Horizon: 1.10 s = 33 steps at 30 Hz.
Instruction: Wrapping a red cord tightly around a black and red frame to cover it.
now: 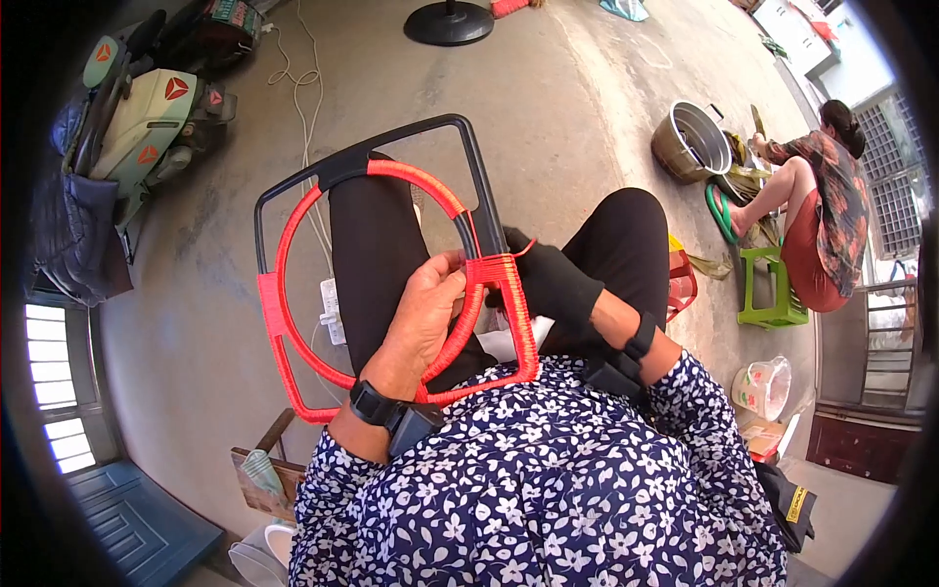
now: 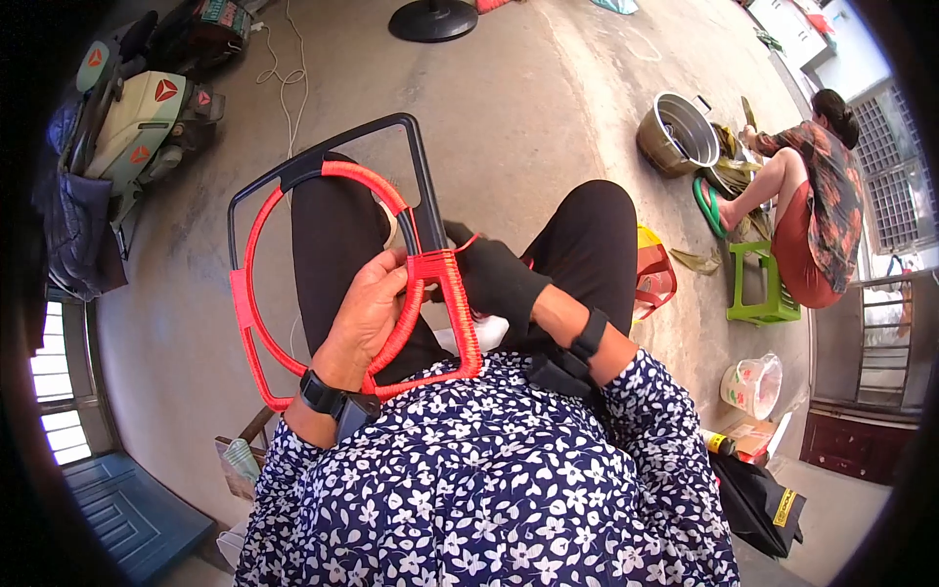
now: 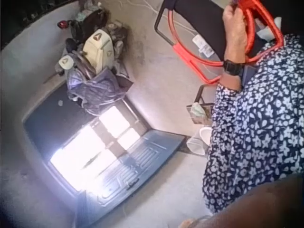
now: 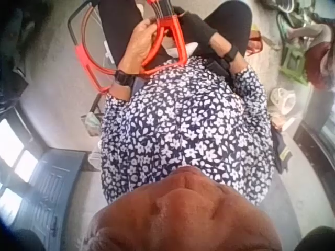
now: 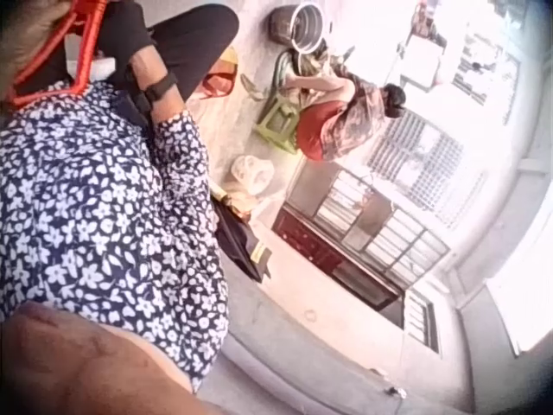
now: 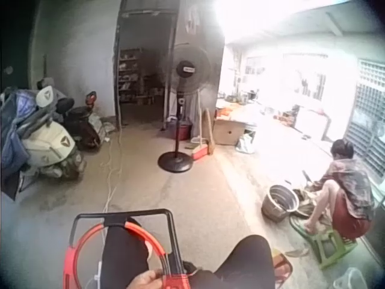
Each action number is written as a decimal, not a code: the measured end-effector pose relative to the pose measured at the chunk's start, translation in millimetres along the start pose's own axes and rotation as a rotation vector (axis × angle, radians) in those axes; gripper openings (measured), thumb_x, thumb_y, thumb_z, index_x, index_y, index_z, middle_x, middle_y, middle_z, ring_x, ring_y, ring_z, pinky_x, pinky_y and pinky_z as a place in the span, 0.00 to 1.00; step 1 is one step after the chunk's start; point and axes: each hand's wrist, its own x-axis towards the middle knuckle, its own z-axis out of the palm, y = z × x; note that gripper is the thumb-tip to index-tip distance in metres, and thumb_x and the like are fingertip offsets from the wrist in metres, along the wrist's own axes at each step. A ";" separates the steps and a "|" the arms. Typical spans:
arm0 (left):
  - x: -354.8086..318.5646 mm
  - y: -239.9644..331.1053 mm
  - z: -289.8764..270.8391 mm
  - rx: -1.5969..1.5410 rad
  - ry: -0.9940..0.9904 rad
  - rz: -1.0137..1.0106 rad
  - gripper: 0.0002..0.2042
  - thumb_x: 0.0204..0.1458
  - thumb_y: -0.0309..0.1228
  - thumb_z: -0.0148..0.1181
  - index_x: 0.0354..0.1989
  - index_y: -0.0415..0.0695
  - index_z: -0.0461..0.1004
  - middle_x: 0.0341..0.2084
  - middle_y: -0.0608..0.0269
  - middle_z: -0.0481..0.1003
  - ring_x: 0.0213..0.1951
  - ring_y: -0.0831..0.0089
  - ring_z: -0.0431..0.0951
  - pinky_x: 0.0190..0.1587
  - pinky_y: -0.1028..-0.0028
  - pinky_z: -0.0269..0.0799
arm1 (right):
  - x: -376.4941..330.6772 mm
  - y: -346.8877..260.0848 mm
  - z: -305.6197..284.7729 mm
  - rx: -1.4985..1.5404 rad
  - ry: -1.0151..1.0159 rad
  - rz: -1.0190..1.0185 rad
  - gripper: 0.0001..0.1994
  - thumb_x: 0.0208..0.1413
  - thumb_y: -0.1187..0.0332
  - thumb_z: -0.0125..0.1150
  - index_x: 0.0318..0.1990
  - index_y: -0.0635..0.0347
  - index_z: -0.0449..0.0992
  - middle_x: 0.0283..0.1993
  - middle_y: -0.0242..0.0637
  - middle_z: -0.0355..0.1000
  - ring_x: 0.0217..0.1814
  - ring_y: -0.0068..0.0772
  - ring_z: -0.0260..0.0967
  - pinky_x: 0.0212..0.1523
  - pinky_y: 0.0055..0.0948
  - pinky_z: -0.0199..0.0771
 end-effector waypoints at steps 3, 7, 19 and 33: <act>-0.5 -9.4 -6.0 0.127 0.091 0.289 0.09 0.60 0.22 0.51 0.47 0.36 0.69 0.36 0.64 0.74 0.35 0.79 0.75 0.41 0.77 0.73 | 14.2 -3.2 -7.1 0.215 0.174 0.045 0.35 0.46 0.70 0.71 0.62 0.59 0.62 0.45 0.50 0.75 0.48 0.34 0.75 0.47 0.32 0.74; -10.6 9.5 11.4 0.527 0.417 0.921 0.08 0.58 0.20 0.52 0.45 0.37 0.70 0.35 0.65 0.73 0.36 0.79 0.74 0.40 0.80 0.71 | 12.6 -11.9 -21.6 0.169 0.534 -0.118 0.36 0.43 0.71 0.72 0.62 0.60 0.63 0.55 0.44 0.70 0.56 0.34 0.70 0.55 0.31 0.70; -9.4 -1.1 -1.9 0.510 0.252 0.575 0.06 0.59 0.25 0.55 0.43 0.38 0.68 0.33 0.67 0.73 0.34 0.84 0.72 0.36 0.82 0.72 | -32.7 -27.6 -69.8 -0.368 0.327 -0.172 0.11 0.53 0.75 0.60 0.44 0.64 0.74 0.40 0.40 0.76 0.44 0.35 0.75 0.47 0.30 0.73; -8.0 -3.0 0.1 0.035 0.061 0.146 0.09 0.61 0.33 0.53 0.42 0.39 0.68 0.29 0.60 0.76 0.23 0.76 0.77 0.25 0.78 0.78 | -154.9 115.2 -182.5 0.540 0.871 0.132 0.08 0.58 0.66 0.58 0.39 0.59 0.73 0.27 0.31 0.70 0.27 0.27 0.70 0.33 0.27 0.72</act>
